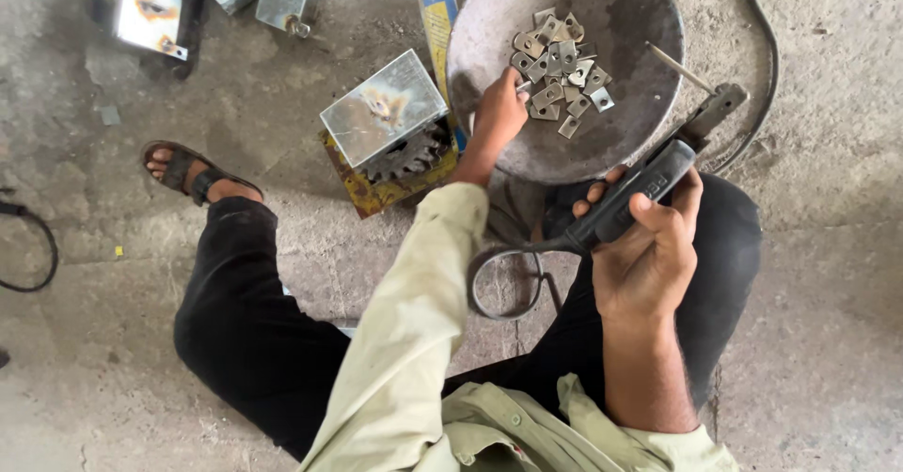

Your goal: The person sits on the floor and uses a handheld welding tool to attach small metal brackets to rectangular metal plates. They pick up a plate, position a bracket, weld it in place, and then place the finished piece into a pile on the floor. The process is repeated continuously with new plates and brackets.

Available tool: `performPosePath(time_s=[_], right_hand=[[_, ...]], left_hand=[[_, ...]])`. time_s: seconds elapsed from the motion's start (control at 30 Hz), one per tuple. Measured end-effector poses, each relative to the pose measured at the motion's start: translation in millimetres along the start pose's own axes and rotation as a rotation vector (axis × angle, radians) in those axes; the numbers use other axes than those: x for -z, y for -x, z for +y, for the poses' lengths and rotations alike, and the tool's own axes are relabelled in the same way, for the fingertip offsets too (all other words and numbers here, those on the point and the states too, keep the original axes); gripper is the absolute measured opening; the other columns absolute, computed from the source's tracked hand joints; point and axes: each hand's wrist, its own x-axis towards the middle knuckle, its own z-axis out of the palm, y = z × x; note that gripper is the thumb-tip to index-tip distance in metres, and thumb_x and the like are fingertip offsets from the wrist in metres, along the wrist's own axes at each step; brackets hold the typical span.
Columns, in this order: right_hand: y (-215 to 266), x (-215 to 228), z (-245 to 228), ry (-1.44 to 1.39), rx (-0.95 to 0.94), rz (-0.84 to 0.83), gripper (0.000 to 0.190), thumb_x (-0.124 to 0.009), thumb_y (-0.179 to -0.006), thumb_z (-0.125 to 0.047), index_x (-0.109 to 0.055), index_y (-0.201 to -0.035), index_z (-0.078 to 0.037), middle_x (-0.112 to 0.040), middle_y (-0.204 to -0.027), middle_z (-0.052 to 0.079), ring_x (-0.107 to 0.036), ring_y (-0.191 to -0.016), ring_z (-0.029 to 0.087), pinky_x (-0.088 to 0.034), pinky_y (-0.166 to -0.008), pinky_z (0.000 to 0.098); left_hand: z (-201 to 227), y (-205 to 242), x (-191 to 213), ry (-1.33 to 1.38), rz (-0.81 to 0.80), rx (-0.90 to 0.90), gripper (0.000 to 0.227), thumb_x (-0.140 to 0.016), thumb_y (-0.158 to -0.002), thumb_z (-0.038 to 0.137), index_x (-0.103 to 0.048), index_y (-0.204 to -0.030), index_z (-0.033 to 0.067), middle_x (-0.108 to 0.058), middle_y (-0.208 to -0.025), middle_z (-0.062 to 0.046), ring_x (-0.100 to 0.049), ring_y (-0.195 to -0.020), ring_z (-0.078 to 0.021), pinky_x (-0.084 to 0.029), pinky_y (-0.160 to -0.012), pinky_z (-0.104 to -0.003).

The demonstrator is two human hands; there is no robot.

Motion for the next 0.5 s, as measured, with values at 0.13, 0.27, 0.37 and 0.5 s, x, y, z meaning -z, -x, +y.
performPosePath(time_s=[0.13, 0.27, 0.37, 0.5], right_hand=[[4.5, 0.6, 7.1, 0.012, 0.001, -0.018, 0.059, -0.061, -0.089, -0.006, -0.038, -0.143, -0.012, -0.062, -0.109, 0.015, -0.064, -0.096, 0.029, -0.057, -0.085, 0.0471], [7.7, -0.5, 24.8, 0.039, -0.046, -0.046, 0.061, -0.061, -0.088, -0.006, -0.038, -0.144, -0.013, -0.061, -0.109, 0.014, -0.064, -0.093, 0.028, -0.057, -0.081, 0.0451], [9.1, -1.9, 46.0, 0.071, -0.102, -0.094, 0.061, -0.061, -0.088, -0.006, -0.037, -0.144, -0.015, -0.060, -0.107, 0.014, -0.063, -0.091, 0.028, -0.057, -0.078, 0.0442], [8.3, -3.9, 87.1, 0.192, -0.134, -0.126, 0.065, -0.065, -0.086, -0.004, -0.038, -0.144, -0.013, -0.059, -0.109, 0.014, -0.064, -0.090, 0.027, -0.057, -0.076, 0.0428]], left_hand=[[-11.3, 57.8, 44.6, 0.283, -0.052, 0.194, 0.029, -0.061, -0.101, 0.023, -0.057, -0.121, 0.0026, -0.072, -0.100, -0.024, -0.076, -0.092, -0.0398, -0.058, -0.080, -0.047], [-24.7, 143.1, 143.4, 0.193, 0.046, 0.018, 0.031, -0.064, -0.107, 0.018, -0.051, -0.128, -0.0009, -0.065, -0.113, -0.028, -0.068, -0.098, -0.0439, -0.052, -0.082, -0.048], [-25.5, 194.9, 196.7, 0.789, -0.121, 0.731, 0.035, -0.053, -0.099, 0.023, -0.043, -0.129, 0.0055, -0.066, -0.106, -0.018, -0.068, -0.072, -0.0354, -0.060, -0.060, -0.042], [-68.2, 212.3, 202.2, 0.775, 0.160, 0.537, 0.036, -0.069, -0.094, 0.012, -0.060, -0.124, -0.0062, -0.069, -0.107, -0.015, -0.071, -0.082, -0.0219, -0.063, -0.066, -0.036]])
